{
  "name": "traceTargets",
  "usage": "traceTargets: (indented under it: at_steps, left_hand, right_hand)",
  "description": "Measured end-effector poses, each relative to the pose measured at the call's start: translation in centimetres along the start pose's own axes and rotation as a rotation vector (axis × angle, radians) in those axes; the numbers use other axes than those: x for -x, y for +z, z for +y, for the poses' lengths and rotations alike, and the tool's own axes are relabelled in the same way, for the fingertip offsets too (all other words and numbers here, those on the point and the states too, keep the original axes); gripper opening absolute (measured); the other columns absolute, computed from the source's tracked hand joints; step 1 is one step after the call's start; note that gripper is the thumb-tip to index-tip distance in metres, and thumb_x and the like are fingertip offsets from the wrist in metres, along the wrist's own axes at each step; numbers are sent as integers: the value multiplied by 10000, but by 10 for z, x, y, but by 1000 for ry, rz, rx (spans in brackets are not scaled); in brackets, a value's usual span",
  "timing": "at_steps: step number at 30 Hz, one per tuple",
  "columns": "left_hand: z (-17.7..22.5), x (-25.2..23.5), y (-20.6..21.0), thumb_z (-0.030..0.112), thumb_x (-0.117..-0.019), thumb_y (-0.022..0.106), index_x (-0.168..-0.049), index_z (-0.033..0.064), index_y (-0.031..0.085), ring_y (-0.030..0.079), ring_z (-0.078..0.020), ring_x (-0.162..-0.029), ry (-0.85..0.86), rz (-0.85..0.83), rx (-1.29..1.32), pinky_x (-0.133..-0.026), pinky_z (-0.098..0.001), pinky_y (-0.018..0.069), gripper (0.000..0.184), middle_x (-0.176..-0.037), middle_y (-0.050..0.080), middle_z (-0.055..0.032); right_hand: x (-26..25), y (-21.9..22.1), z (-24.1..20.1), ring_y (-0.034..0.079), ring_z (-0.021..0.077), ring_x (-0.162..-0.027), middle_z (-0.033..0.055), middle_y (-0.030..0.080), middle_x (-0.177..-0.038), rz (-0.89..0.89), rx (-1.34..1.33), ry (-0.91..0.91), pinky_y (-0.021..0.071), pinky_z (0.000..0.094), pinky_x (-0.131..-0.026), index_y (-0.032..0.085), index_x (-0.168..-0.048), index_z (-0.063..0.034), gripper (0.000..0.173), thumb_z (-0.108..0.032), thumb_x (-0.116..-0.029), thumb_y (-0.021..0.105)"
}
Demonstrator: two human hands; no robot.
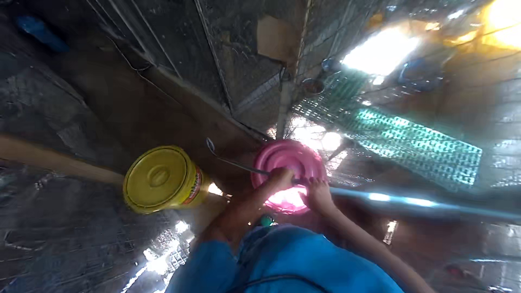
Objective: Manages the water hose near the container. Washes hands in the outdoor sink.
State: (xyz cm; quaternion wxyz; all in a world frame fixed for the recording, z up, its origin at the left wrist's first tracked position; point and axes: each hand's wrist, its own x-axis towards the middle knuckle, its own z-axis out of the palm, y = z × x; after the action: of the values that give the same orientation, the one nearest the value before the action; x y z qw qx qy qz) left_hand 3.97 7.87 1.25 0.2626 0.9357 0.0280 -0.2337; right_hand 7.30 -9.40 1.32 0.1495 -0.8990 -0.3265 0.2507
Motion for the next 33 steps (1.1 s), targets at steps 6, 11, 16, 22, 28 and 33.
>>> traceTargets:
  at_steps: [6, 11, 16, 22, 28, 33]
  left_hand:
    - [-64, 22, 1, 156, -883, 735, -900, 24, 762, 710, -346, -1005, 326, 925, -5, -1049, -587, 437, 136, -969, 752, -165]
    - [-187, -11, -14, 161, -987, 663, -1078, -90, 709, 620, -408, -1186, -113, 1015, 380, -1071, -560, 444, 271, -1187, 675, -278]
    - [-68, 15, -85, 209, -987, 676, -955, -70, 728, 681, -452, -1005, -41, 627, 66, -928, -642, 491, 286, -981, 712, -282]
    - [108, -1, -63, 189, -913, 715, -1094, 38, 740, 678, -414, -1057, 286, 85, -357, -888, -649, 497, 237, -1066, 726, -212]
    - [232, -3, 33, 240, -990, 638, -1257, -6, 682, 604, -373, -1256, 630, 82, -101, -1072, -555, 440, 365, -1284, 672, -227]
    - [228, 7, 45, 263, -878, 788, -1338, 89, 674, 584, -426, -1276, 1017, 43, -177, -1076, -674, 384, 504, -1324, 653, -226]
  right_hand:
    - [102, -26, 41, 510, -28, -552, -105, 574, -644, 330, -748, -103, 453, 195, -530, 686, -814, -112, 164, -266, -869, 695]
    - [187, -45, 90, 485, -129, -531, -238, 592, -642, 174, -1248, -315, 396, 80, -490, 746, -851, -374, 148, -498, -917, 699]
    - [213, -33, 198, 625, 145, -818, 88, 663, -889, 118, -720, 336, 533, 328, -799, 677, -999, 8, 224, -83, -807, 746]
    - [166, -156, 145, 578, 423, -1279, 299, 582, -1387, 355, -323, 192, 446, 552, -1101, 510, -1444, 59, 524, -70, -971, 696]
    - [0, -134, 2, 605, 459, -1209, 315, 632, -1263, 34, -189, 77, 447, 648, -1032, 541, -1365, 103, 645, -333, -944, 761]
    - [14, -131, 27, 620, 466, -1120, 326, 651, -1153, -32, -200, 33, 454, 652, -955, 649, -1153, 136, 377, -177, -961, 732]
